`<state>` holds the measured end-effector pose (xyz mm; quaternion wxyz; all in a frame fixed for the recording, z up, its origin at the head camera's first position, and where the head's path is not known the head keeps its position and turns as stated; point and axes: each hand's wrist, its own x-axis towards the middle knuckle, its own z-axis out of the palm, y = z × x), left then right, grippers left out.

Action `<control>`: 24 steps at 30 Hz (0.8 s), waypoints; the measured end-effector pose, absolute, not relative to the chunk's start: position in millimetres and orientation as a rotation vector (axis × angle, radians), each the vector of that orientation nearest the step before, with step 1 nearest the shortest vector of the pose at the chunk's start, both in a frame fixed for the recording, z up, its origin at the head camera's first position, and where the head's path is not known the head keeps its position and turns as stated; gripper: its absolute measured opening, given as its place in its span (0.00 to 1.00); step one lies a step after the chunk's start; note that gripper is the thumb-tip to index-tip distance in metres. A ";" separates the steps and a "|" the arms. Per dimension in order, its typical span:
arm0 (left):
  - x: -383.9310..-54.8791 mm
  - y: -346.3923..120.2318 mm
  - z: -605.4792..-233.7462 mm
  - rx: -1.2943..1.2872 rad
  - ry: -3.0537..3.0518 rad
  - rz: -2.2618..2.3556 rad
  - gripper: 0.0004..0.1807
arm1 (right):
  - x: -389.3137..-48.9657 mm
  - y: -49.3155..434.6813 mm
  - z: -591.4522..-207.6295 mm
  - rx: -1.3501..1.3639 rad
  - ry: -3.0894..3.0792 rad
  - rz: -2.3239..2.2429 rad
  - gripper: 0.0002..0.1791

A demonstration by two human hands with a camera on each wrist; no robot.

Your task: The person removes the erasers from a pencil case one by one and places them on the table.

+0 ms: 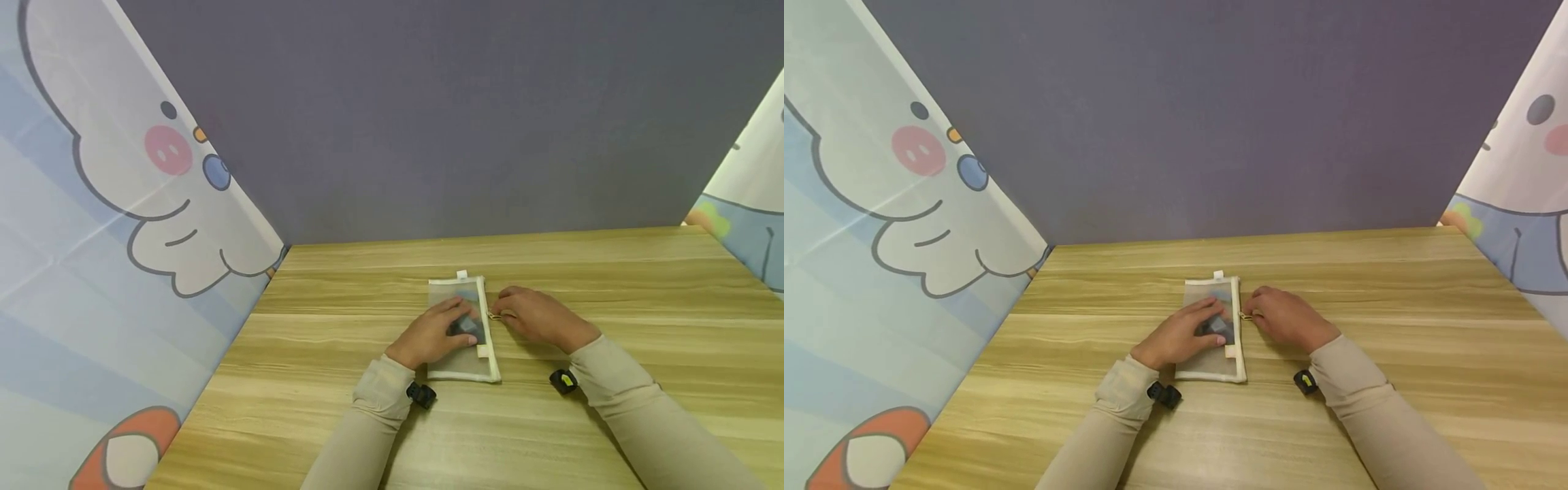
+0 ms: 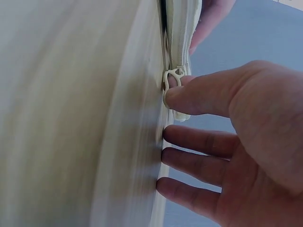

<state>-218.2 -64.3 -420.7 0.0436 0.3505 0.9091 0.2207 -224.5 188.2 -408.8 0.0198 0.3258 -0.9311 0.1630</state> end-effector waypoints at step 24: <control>-215.9 -62.3 -420.0 1.027 2.775 0.695 0.25 | -212.6 192.3 -408.4 1.093 -2.808 0.502 0.10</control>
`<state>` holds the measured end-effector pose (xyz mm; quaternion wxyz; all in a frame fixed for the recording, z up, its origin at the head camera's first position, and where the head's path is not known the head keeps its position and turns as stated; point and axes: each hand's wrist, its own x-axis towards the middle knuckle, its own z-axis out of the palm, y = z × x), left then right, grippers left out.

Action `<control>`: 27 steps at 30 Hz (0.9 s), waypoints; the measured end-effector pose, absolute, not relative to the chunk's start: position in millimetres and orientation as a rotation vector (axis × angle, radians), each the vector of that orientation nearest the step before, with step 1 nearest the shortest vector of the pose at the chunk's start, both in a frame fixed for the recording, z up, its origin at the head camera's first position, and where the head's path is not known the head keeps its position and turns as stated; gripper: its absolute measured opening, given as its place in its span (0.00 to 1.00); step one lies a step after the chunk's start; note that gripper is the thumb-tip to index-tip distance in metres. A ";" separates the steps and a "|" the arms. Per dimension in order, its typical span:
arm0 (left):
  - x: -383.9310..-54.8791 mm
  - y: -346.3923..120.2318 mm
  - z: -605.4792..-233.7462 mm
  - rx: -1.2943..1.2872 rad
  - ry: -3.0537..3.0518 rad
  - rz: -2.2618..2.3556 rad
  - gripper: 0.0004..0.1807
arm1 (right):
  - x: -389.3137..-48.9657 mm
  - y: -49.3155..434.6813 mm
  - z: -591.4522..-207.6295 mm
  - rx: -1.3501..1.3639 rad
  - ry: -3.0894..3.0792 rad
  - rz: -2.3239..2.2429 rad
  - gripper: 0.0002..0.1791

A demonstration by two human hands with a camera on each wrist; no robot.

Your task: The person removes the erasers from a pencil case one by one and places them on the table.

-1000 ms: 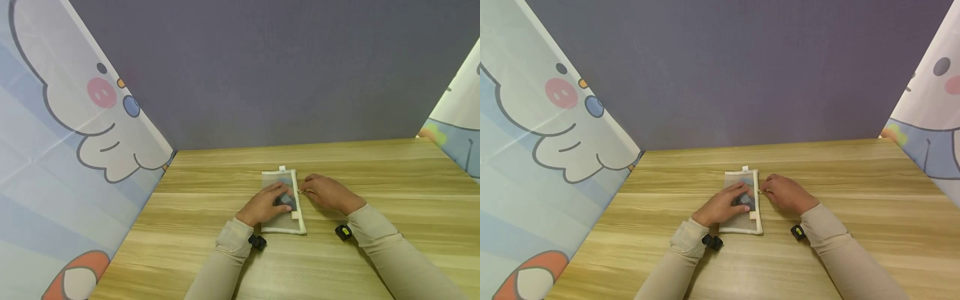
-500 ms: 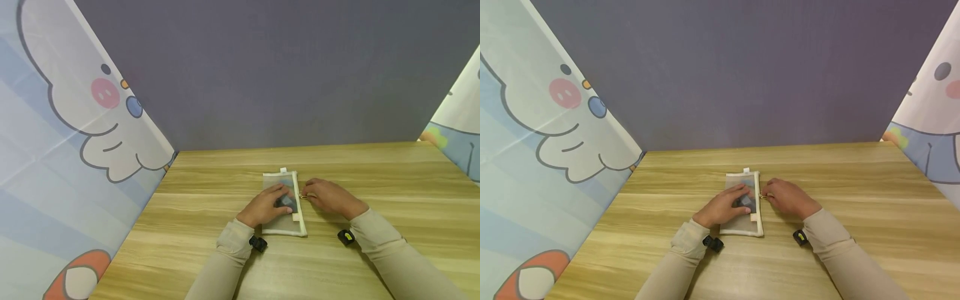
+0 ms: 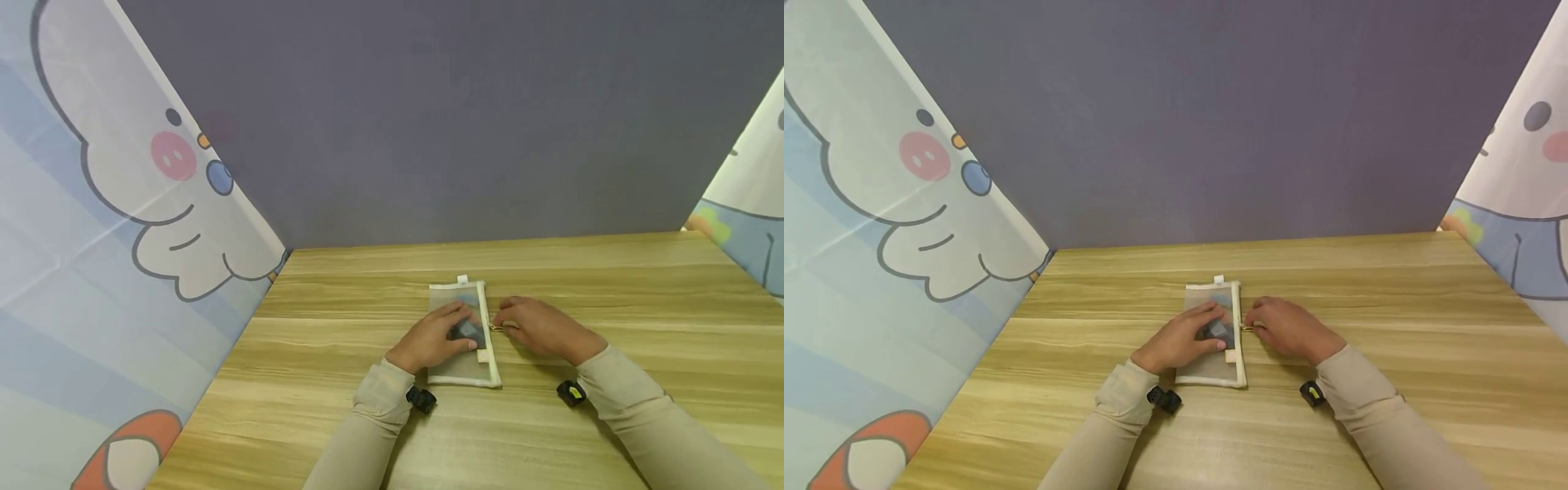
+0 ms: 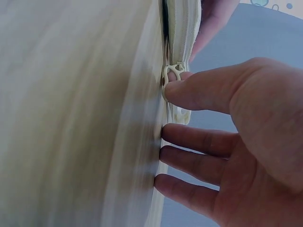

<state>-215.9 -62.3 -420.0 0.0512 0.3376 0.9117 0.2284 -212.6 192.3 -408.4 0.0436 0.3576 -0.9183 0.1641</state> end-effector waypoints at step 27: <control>-216.0 -61.6 -421.9 0.977 2.845 0.600 0.26 | -209.3 193.8 -405.3 1.147 -2.800 0.519 0.09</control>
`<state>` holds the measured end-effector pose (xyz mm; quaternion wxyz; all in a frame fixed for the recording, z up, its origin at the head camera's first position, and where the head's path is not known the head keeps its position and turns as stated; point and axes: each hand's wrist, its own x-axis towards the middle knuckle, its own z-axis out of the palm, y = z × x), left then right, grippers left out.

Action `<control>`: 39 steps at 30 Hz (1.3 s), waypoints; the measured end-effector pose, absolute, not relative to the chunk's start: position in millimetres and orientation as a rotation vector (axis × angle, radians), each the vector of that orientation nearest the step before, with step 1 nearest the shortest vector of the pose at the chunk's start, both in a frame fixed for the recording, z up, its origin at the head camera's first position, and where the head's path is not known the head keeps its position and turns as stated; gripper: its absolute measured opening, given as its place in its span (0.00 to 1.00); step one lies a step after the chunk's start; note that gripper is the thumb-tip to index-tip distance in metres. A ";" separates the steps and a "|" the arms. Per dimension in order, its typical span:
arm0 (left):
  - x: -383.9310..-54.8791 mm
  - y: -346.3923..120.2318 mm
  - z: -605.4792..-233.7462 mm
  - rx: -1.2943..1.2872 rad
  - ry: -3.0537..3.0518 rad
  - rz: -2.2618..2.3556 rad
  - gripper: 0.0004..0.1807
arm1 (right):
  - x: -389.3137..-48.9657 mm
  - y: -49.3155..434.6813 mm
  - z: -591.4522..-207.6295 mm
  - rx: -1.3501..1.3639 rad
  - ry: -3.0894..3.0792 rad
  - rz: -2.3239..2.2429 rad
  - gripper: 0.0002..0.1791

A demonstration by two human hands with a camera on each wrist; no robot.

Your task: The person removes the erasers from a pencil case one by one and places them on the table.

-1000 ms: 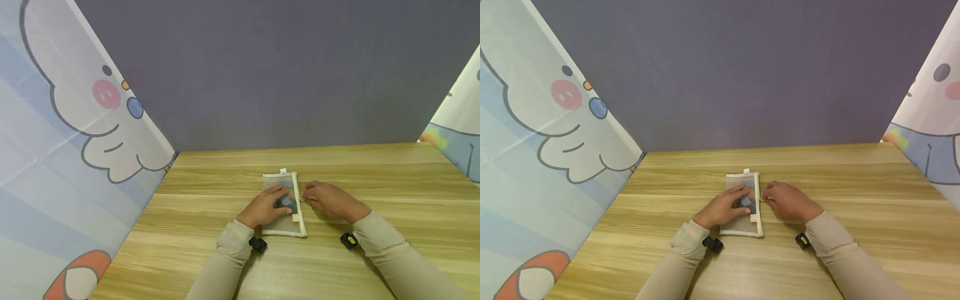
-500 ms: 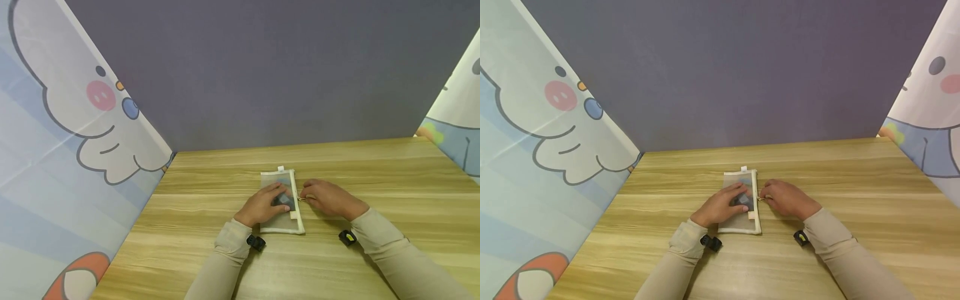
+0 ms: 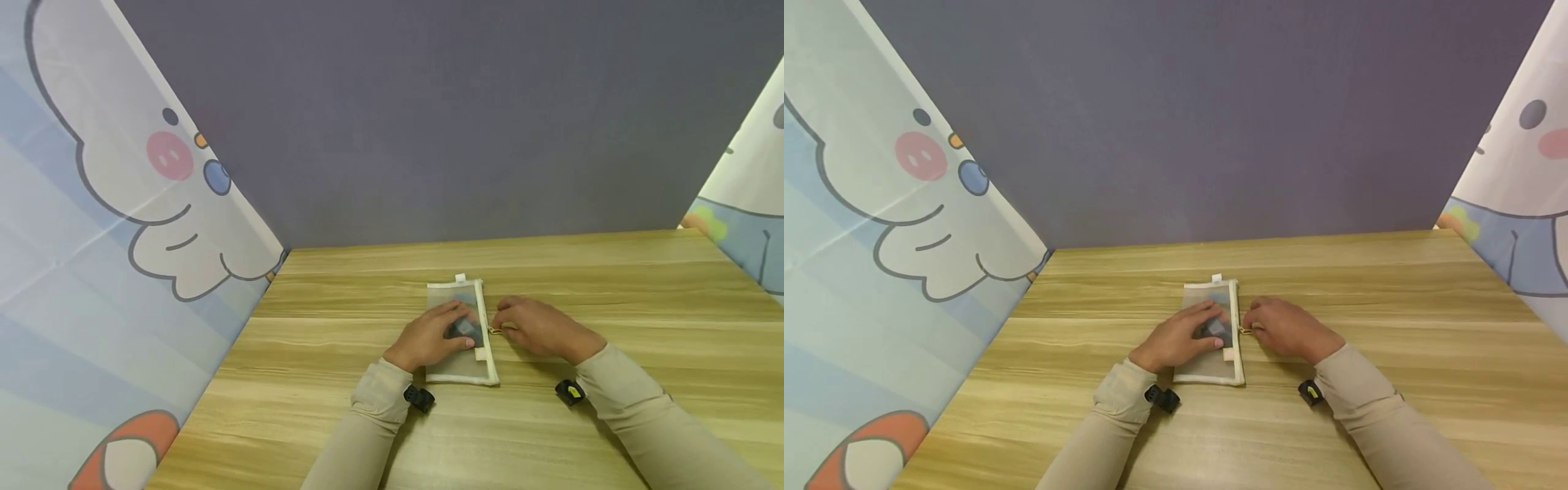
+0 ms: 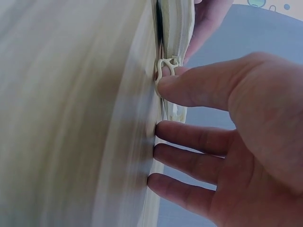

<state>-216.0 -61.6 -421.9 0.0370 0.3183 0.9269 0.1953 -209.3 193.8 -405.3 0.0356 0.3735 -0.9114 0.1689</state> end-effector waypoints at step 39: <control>-218.3 -59.9 -420.6 0.938 2.869 0.552 0.25 | -205.6 194.4 -388.3 1.335 -2.905 0.547 0.08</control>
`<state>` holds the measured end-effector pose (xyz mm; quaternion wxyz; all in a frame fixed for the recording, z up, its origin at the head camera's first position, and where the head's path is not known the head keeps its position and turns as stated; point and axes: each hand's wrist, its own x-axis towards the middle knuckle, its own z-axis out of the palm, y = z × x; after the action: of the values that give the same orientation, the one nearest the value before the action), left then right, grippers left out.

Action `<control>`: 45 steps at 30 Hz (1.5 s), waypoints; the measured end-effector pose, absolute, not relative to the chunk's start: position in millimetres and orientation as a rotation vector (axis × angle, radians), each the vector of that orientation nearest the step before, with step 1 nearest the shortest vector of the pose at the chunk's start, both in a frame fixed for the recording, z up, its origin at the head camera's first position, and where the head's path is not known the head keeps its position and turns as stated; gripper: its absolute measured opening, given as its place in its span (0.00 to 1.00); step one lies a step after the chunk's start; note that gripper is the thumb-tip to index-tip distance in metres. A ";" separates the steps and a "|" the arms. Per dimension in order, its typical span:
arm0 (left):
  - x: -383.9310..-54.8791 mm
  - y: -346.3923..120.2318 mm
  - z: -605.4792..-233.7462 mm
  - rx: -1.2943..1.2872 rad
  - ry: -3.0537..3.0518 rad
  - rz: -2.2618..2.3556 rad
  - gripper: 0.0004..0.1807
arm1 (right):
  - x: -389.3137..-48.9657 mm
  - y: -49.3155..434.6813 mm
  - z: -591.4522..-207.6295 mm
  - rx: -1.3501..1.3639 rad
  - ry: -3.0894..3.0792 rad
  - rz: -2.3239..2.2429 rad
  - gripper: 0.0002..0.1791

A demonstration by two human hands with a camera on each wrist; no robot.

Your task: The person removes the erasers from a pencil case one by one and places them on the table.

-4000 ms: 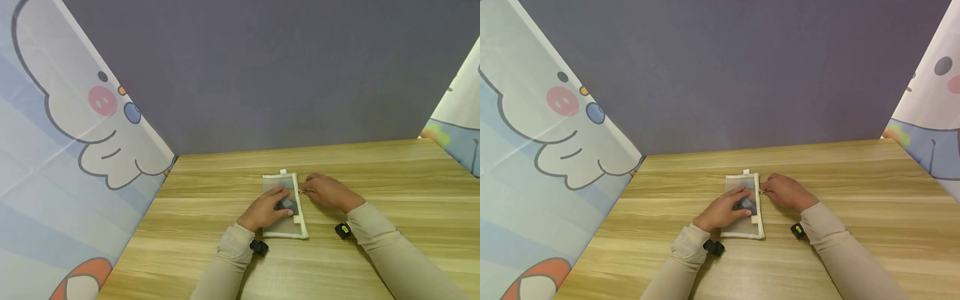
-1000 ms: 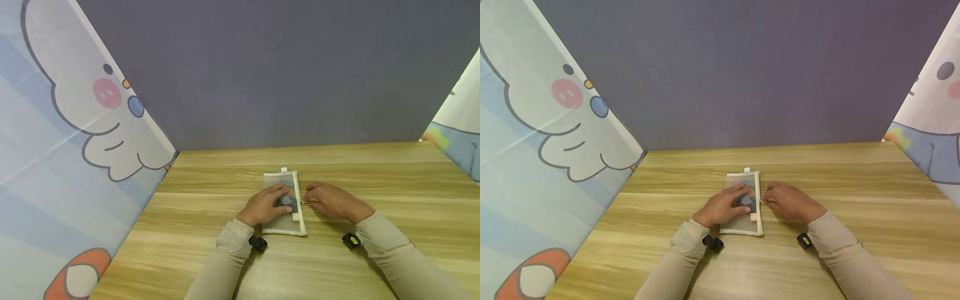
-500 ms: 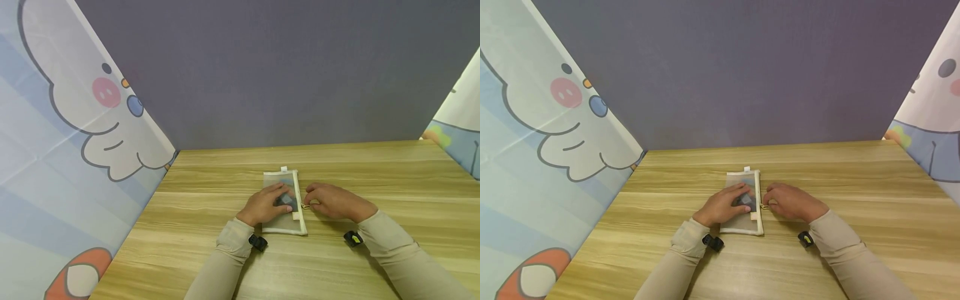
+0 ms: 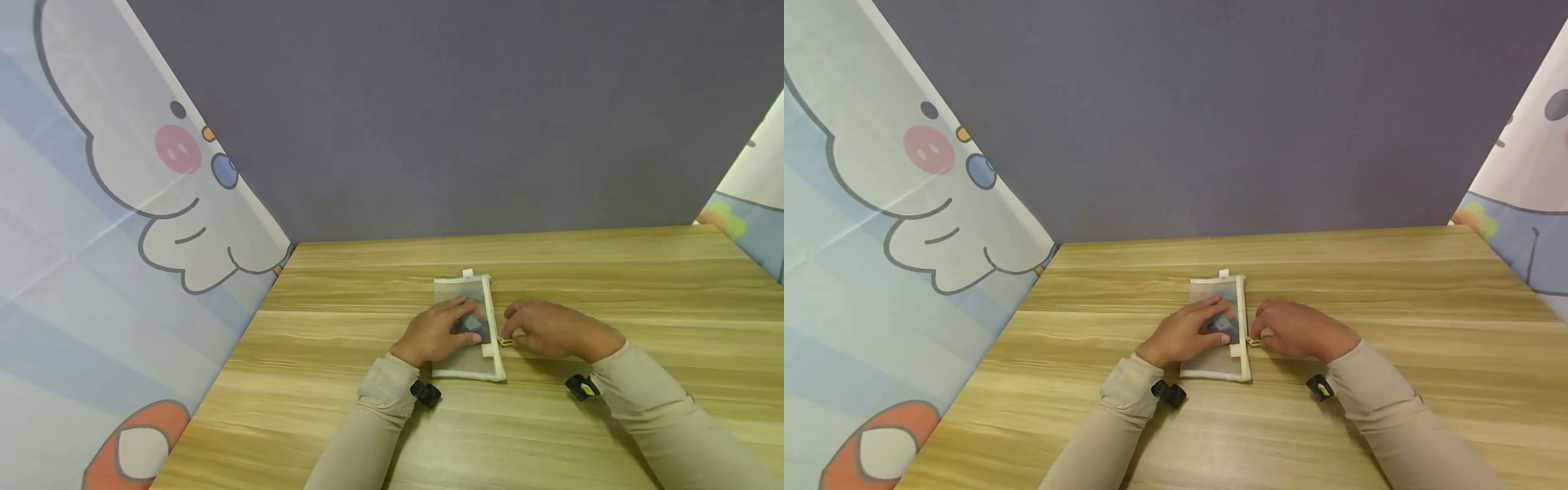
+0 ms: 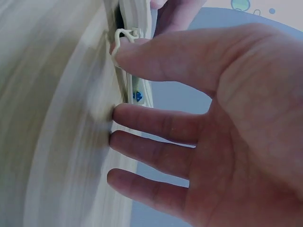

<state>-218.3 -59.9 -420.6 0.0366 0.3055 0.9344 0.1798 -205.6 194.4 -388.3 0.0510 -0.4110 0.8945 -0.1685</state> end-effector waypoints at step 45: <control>-214.8 -61.5 -423.8 0.928 2.897 0.533 0.26 | -166.4 196.0 -389.4 -1.311 2.699 -0.529 0.11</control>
<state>-214.8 -61.5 -423.8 0.0265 0.3004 0.9377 0.1725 -166.4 196.0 -389.4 0.0474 -0.4298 0.8849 -0.1735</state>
